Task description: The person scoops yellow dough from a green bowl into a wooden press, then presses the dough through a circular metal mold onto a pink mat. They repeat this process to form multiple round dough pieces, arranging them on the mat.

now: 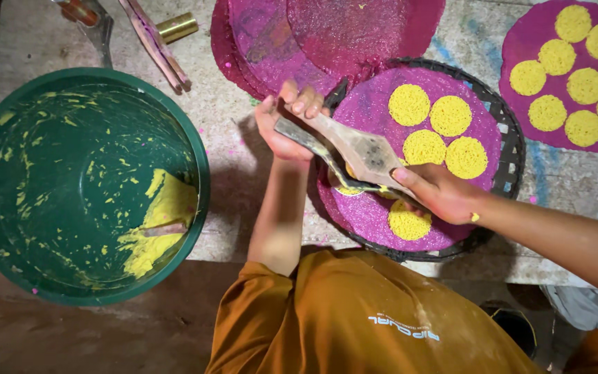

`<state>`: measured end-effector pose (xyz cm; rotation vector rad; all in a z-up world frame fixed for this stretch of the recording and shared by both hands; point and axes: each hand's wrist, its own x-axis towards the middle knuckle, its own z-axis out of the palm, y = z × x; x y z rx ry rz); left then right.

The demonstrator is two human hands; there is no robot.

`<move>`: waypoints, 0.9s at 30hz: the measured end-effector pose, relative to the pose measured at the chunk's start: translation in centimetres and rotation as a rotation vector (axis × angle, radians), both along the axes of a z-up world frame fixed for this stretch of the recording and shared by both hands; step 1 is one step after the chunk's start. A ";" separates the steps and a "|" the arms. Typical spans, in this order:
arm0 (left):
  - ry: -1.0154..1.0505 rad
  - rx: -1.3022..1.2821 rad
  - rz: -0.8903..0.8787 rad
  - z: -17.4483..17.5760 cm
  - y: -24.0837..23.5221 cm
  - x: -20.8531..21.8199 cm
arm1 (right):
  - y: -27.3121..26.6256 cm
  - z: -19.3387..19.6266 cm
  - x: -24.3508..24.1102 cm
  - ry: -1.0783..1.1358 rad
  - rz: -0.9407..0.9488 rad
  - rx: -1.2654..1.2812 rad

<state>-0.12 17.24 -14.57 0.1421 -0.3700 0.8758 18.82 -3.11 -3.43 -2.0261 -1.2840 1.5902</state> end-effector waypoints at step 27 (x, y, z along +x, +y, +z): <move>1.101 0.290 0.130 3.3 -0.6 -3.2 | -3.7 -4.5 1.7 0.425 -0.223 0.574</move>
